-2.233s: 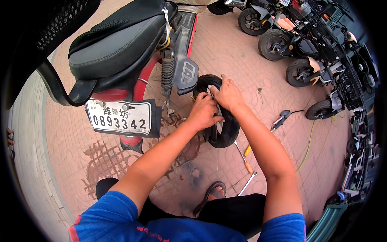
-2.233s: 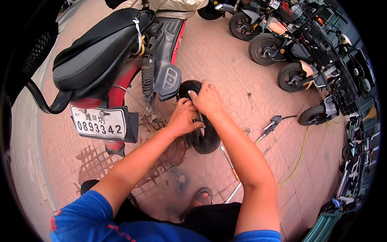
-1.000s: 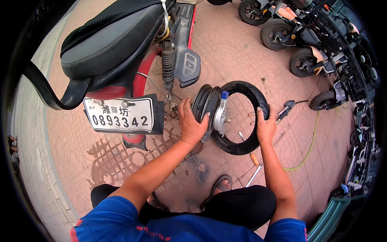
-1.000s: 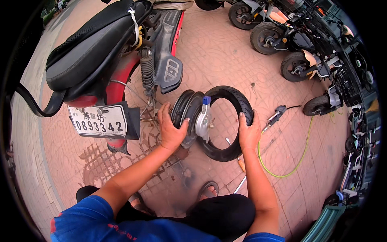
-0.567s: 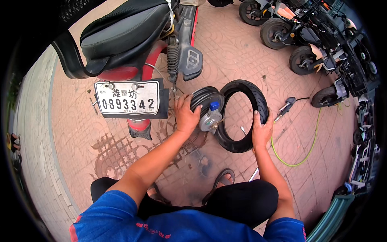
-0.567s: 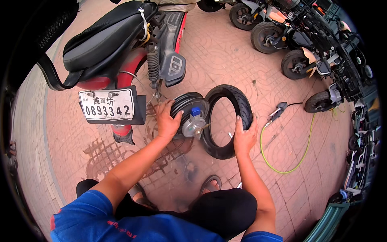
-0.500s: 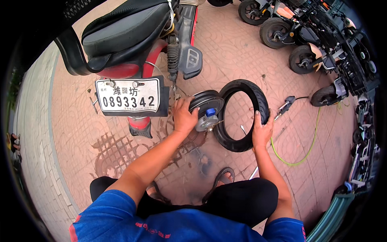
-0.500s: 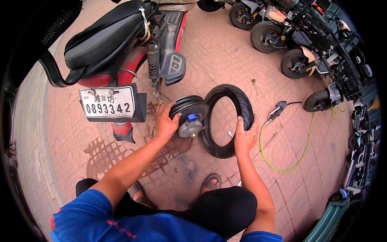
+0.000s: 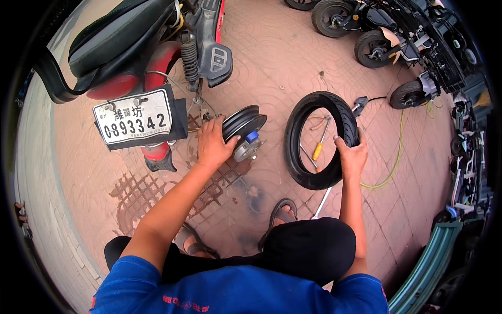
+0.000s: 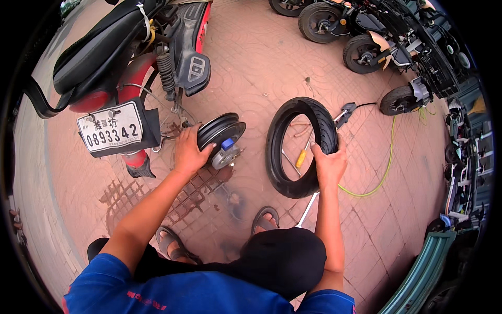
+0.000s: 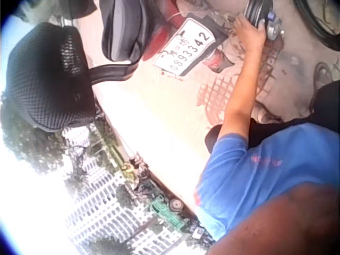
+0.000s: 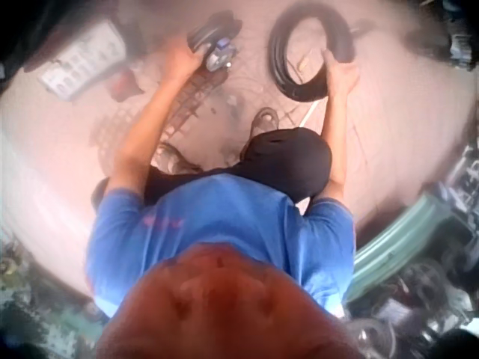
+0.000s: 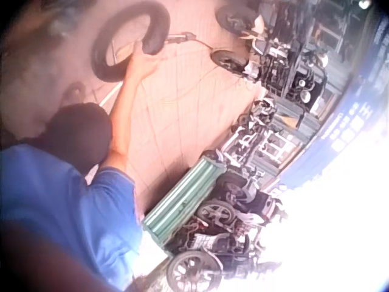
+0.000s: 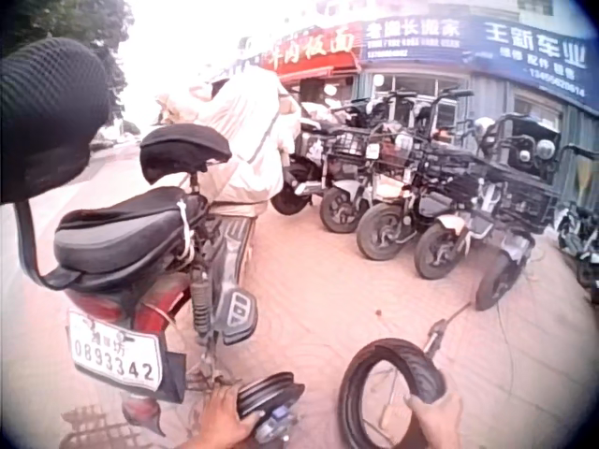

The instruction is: The person removes a rear wheel from a red scooter using a wrench. They then use pliers and a screwdriver to pry the rubber tire off the metal rim until the tire is completely separated.

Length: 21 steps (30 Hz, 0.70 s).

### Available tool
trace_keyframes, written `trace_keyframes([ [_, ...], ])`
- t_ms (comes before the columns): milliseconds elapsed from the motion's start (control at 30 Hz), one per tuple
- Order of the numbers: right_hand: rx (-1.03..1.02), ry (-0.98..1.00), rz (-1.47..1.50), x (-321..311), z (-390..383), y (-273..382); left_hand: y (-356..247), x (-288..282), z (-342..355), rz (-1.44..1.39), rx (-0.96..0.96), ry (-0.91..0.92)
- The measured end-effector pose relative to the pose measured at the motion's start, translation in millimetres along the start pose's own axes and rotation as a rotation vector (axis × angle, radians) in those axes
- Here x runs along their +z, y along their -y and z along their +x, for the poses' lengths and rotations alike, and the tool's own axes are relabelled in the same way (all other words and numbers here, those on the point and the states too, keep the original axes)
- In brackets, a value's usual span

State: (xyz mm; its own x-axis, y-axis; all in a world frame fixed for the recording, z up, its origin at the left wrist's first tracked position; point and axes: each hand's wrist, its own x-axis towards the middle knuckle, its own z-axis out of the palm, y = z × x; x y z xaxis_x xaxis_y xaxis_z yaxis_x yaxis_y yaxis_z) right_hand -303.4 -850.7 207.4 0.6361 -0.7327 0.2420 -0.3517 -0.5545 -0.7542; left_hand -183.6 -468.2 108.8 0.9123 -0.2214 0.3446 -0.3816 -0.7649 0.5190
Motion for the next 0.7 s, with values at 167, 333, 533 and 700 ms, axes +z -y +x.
trace_keyframes([
  [167,-0.086,0.009,-0.081,-24,-13,29,-7,5,1,-0.037,-0.008,-0.022],
  [333,0.007,0.079,-0.042,-25,-23,31,-19,-5,9,0.015,0.096,-0.036],
  [533,-0.084,0.242,-0.117,-11,-36,35,-10,-3,9,0.032,0.093,-0.076],
  [700,-0.048,0.434,-0.076,-16,-41,60,-27,-7,19,0.011,0.162,-0.1],
])
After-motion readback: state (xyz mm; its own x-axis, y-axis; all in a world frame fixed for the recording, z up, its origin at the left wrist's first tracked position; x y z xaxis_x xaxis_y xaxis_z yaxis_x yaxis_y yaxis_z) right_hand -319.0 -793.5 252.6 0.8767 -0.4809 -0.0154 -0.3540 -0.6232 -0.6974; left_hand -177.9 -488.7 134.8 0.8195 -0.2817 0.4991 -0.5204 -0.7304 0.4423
